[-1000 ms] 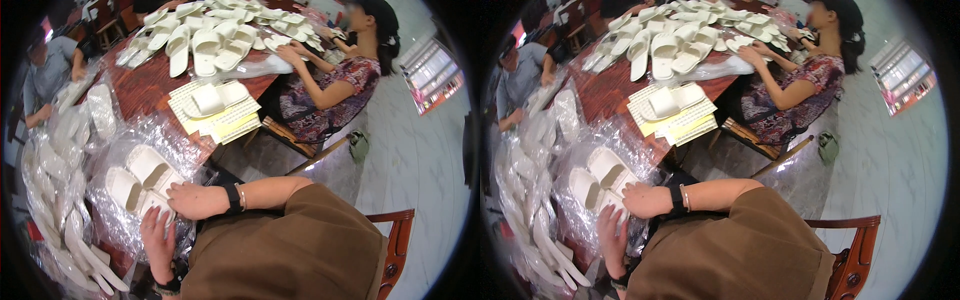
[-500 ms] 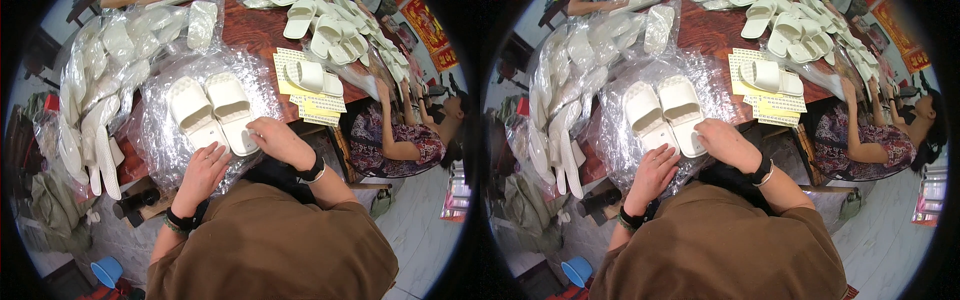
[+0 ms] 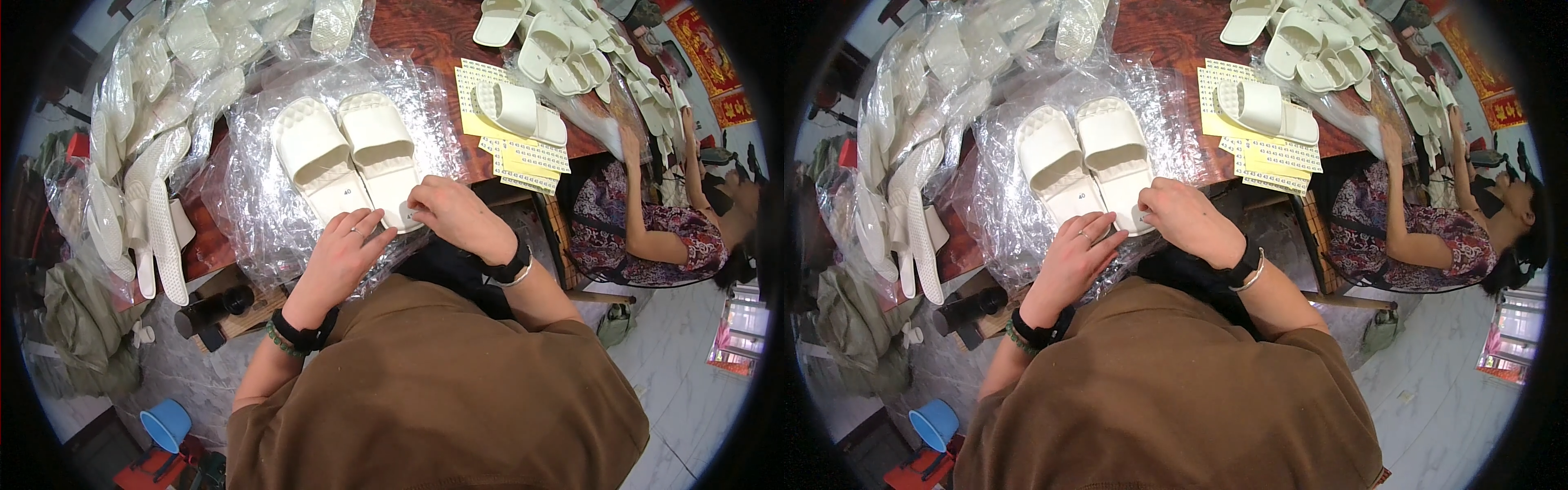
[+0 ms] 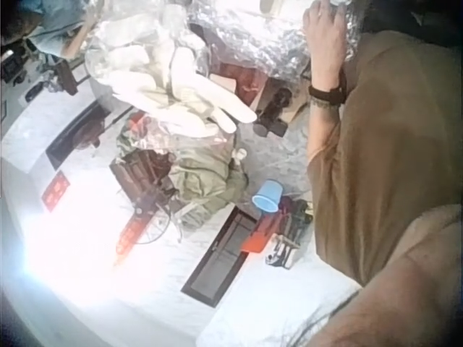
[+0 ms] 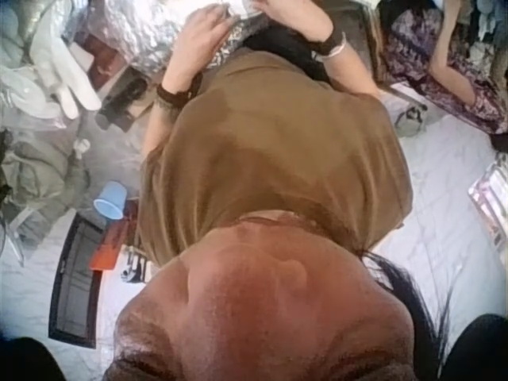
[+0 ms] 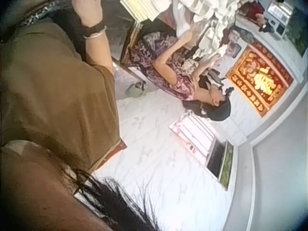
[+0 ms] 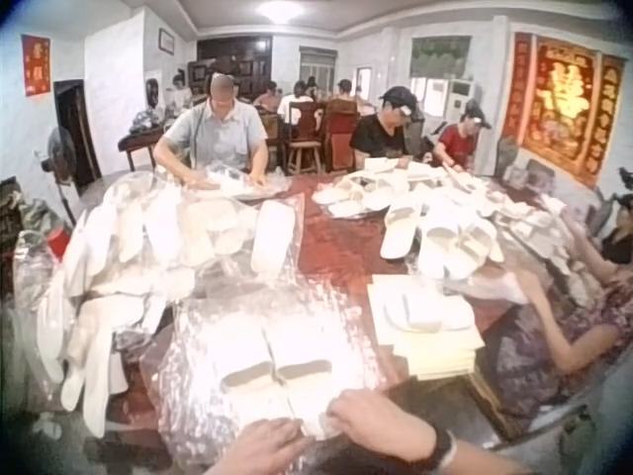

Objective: Checking and arranging white slippers for packaging at a manufacturing station.

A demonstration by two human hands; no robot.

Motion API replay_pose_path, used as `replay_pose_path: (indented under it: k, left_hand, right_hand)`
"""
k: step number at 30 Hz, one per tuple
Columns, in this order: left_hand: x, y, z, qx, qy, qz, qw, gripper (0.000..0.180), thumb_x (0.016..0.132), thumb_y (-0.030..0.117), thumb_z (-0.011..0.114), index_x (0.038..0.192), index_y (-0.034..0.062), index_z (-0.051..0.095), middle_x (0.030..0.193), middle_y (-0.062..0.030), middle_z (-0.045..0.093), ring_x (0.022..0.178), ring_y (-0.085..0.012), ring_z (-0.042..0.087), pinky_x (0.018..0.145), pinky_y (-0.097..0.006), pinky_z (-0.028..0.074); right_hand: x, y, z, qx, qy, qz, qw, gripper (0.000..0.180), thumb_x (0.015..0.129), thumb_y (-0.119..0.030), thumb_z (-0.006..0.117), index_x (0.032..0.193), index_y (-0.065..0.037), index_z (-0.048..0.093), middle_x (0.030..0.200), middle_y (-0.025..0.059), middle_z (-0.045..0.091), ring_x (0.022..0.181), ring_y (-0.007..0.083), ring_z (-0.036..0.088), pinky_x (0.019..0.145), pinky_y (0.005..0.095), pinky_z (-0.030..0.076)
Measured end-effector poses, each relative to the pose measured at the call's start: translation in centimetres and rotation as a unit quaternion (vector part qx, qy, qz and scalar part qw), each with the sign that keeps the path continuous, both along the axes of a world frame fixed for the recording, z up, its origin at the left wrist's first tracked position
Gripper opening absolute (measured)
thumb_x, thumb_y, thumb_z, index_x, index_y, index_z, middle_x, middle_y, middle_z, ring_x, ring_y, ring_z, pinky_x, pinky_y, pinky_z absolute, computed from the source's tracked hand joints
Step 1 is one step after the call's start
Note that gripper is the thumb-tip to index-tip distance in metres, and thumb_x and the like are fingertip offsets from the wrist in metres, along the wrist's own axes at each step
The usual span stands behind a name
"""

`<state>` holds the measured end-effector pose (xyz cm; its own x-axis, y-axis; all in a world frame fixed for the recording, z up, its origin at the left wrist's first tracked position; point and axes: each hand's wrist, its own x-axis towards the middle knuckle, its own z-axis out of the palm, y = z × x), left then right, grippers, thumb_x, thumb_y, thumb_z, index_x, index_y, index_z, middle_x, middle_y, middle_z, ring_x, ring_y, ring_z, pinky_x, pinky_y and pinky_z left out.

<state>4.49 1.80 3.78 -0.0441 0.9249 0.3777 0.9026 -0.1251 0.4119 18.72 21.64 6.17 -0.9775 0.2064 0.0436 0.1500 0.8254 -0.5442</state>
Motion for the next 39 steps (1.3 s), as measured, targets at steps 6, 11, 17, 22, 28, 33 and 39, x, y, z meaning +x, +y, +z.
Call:
replay_pose_path:
  k: [6, 11, 17, 22, 28, 33, 39]
  left_hand:
    - [-0.5, -0.1, -0.8, -0.011, 0.02, -0.004, 1.0, 0.035, 0.081, 0.011, 0.07, 0.116, 0.0079, 0.068, 0.125, -0.0116, 0.063, 0.115, -0.0318, 0.057, 0.095, -0.044, 0.047]
    - [-0.6, -0.4, -1.6, 0.001, 0.0, -0.008, 1.0, 0.035, 0.081, 0.011, 0.07, 0.116, 0.0065, 0.068, 0.124, -0.0117, 0.064, 0.117, -0.0316, 0.057, 0.097, -0.044, 0.047]
    - [-0.2, -0.1, -0.8, -0.001, 0.013, 0.0, 1.0, 0.036, 0.082, 0.012, 0.07, 0.118, 0.0074, 0.068, 0.126, -0.0112, 0.062, 0.116, -0.0309, 0.057, 0.096, -0.043, 0.046]
    - [0.1, 0.0, -0.5, -0.023, 0.009, 0.001, 1.0, 0.038, 0.082, 0.012, 0.07, 0.12, 0.0093, 0.068, 0.13, -0.01, 0.06, 0.118, -0.0301, 0.055, 0.098, -0.043, 0.043]
    - [-0.2, 0.0, -0.6, -0.038, -0.009, 0.006, 0.999, 0.04, 0.081, 0.012, 0.07, 0.121, 0.0119, 0.068, 0.132, -0.009, 0.059, 0.119, -0.0299, 0.054, 0.1, -0.043, 0.042]
    - [-0.2, 0.0, -0.3, -0.042, -0.013, 0.005, 0.999, 0.04, 0.081, 0.012, 0.07, 0.122, 0.0121, 0.068, 0.132, -0.0086, 0.059, 0.119, -0.03, 0.053, 0.101, -0.043, 0.042]
    - [-0.2, 0.0, -0.2, -0.048, -0.017, 0.008, 0.999, 0.041, 0.082, 0.012, 0.069, 0.123, 0.0123, 0.068, 0.133, -0.0086, 0.059, 0.119, -0.0304, 0.053, 0.101, -0.044, 0.042]
  right_hand:
    - [-0.4, -0.4, -0.7, 0.003, -0.002, 0.006, 1.0, 0.01, 0.082, -0.007, 0.069, 0.087, -0.001, 0.063, 0.088, 0.0156, 0.062, 0.088, 0.0358, 0.062, 0.077, 0.044, 0.05]
    - [-0.7, -0.4, -0.8, 0.01, -0.012, 0.013, 1.0, 0.01, 0.082, -0.006, 0.069, 0.085, -0.001, 0.061, 0.086, 0.016, 0.061, 0.085, 0.0371, 0.062, 0.076, 0.0444, 0.05]
    - [-1.0, 0.0, -0.7, 0.006, -0.028, 0.035, 0.999, 0.009, 0.083, -0.006, 0.067, 0.085, -0.001, 0.06, 0.087, 0.0162, 0.061, 0.086, 0.037, 0.062, 0.076, 0.0442, 0.05]
    - [-1.0, 0.2, -1.5, 0.016, -0.024, 0.052, 0.998, 0.01, 0.084, -0.008, 0.067, 0.086, -0.001, 0.06, 0.086, 0.0164, 0.061, 0.083, 0.0372, 0.062, 0.075, 0.0444, 0.05]
    - [-0.9, 0.9, 0.2, -0.028, -0.049, 0.086, 0.995, 0.01, 0.082, -0.008, 0.067, 0.085, -0.001, 0.06, 0.084, 0.0153, 0.063, 0.078, 0.0337, 0.064, 0.069, 0.0401, 0.051]
    - [-1.7, 2.2, 1.8, -0.108, -0.007, 0.025, 0.994, 0.013, 0.083, -0.009, 0.07, 0.089, 0.0, 0.064, 0.083, 0.0142, 0.066, 0.074, 0.0264, 0.067, 0.066, 0.0355, 0.052]
    - [-5.0, 3.5, 0.1, -0.074, -0.059, 0.031, 0.995, 0.016, 0.084, -0.014, 0.068, 0.089, 0.001, 0.065, 0.076, 0.0177, 0.068, 0.07, 0.0325, 0.067, 0.065, 0.0388, 0.052]
